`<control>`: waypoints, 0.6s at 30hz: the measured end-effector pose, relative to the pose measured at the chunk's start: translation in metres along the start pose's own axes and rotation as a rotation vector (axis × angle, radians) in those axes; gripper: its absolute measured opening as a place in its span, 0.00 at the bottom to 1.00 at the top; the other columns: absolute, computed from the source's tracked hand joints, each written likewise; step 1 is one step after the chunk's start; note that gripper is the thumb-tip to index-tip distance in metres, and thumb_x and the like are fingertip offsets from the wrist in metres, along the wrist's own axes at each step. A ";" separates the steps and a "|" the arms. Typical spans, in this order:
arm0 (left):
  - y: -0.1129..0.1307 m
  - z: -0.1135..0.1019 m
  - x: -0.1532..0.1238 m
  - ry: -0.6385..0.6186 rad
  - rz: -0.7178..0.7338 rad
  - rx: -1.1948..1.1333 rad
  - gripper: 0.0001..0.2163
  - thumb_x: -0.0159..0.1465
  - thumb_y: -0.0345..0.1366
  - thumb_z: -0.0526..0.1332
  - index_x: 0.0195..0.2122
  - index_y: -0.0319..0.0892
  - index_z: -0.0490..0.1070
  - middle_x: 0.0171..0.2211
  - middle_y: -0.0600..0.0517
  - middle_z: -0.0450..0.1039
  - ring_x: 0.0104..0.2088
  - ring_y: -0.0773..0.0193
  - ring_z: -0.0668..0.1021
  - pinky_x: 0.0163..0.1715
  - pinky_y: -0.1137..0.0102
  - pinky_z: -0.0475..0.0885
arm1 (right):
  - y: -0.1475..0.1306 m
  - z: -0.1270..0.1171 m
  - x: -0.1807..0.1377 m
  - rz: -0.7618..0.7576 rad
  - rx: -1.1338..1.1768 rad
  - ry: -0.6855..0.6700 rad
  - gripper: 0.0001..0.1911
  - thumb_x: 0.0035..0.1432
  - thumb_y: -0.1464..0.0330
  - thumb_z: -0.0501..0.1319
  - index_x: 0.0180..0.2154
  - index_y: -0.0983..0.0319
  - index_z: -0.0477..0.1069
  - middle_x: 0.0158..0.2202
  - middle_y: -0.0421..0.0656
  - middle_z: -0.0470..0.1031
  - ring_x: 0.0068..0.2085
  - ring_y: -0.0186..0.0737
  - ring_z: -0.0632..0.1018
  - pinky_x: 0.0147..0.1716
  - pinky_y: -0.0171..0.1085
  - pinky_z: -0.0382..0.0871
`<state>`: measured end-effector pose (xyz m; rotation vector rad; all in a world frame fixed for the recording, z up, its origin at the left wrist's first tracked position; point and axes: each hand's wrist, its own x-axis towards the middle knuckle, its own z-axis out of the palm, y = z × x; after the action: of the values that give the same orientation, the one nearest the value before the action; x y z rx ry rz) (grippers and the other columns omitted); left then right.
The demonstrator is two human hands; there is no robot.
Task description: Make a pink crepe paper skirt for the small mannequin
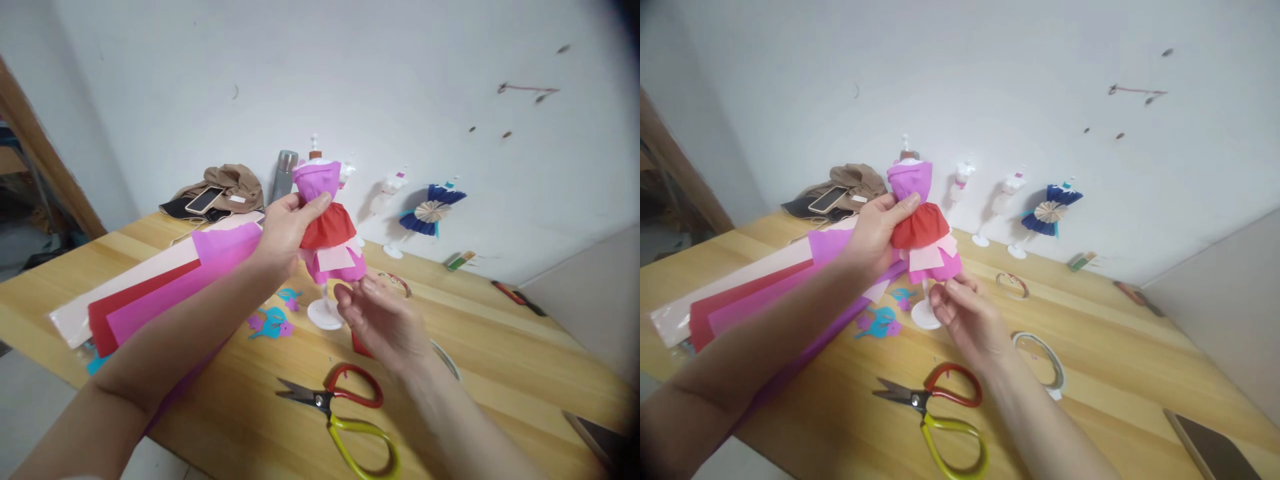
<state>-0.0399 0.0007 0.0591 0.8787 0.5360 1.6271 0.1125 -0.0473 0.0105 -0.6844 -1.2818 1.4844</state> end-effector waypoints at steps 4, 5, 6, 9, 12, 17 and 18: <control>0.000 0.001 -0.002 0.001 0.045 0.049 0.03 0.59 0.31 0.68 0.30 0.41 0.75 0.27 0.55 0.77 0.32 0.66 0.78 0.39 0.69 0.73 | 0.008 -0.002 0.000 -0.067 0.150 0.013 0.16 0.50 0.54 0.68 0.29 0.55 0.67 0.27 0.39 0.63 0.25 0.36 0.63 0.15 0.32 0.48; -0.001 0.001 -0.003 -0.001 0.040 0.052 0.04 0.59 0.31 0.68 0.30 0.40 0.75 0.27 0.54 0.77 0.31 0.66 0.78 0.39 0.69 0.73 | 0.011 -0.002 0.000 -0.070 0.164 0.008 0.17 0.50 0.51 0.68 0.29 0.55 0.66 0.26 0.39 0.61 0.24 0.36 0.61 0.14 0.32 0.47; -0.003 0.001 -0.004 -0.005 0.030 0.053 0.04 0.59 0.30 0.68 0.29 0.40 0.75 0.27 0.54 0.77 0.31 0.66 0.77 0.38 0.69 0.73 | 0.014 -0.001 0.001 -0.071 0.166 0.000 0.19 0.50 0.50 0.67 0.28 0.55 0.66 0.25 0.38 0.59 0.24 0.36 0.60 0.14 0.32 0.46; -0.011 0.004 -0.007 0.001 0.009 0.056 0.03 0.58 0.29 0.68 0.31 0.39 0.75 0.28 0.53 0.77 0.31 0.66 0.77 0.37 0.68 0.73 | 0.020 0.002 0.001 -0.070 0.171 -0.029 0.22 0.51 0.49 0.68 0.25 0.56 0.63 0.23 0.37 0.56 0.22 0.35 0.59 0.13 0.32 0.46; -0.018 0.006 -0.009 0.025 -0.009 0.060 0.02 0.58 0.29 0.68 0.31 0.39 0.75 0.28 0.53 0.77 0.29 0.66 0.77 0.35 0.68 0.73 | 0.023 0.004 0.001 0.025 0.305 -0.018 0.21 0.48 0.59 0.73 0.23 0.58 0.63 0.20 0.34 0.54 0.21 0.30 0.57 0.13 0.27 0.50; -0.021 0.005 -0.007 0.043 -0.039 0.075 0.04 0.60 0.28 0.65 0.28 0.39 0.74 0.26 0.53 0.77 0.27 0.66 0.77 0.34 0.69 0.73 | 0.024 0.001 0.003 0.192 0.534 0.077 0.17 0.45 0.73 0.73 0.22 0.61 0.64 0.17 0.31 0.57 0.18 0.24 0.56 0.13 0.21 0.55; -0.021 0.004 -0.005 0.037 -0.034 0.079 0.04 0.60 0.28 0.66 0.28 0.39 0.74 0.26 0.52 0.77 0.28 0.66 0.78 0.34 0.68 0.73 | 0.024 0.000 0.003 0.196 0.550 0.101 0.16 0.45 0.74 0.73 0.22 0.61 0.65 0.17 0.31 0.58 0.18 0.24 0.57 0.12 0.21 0.55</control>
<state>-0.0231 0.0000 0.0448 0.8944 0.6418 1.6026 0.1038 -0.0423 -0.0118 -0.5158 -0.6905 1.8333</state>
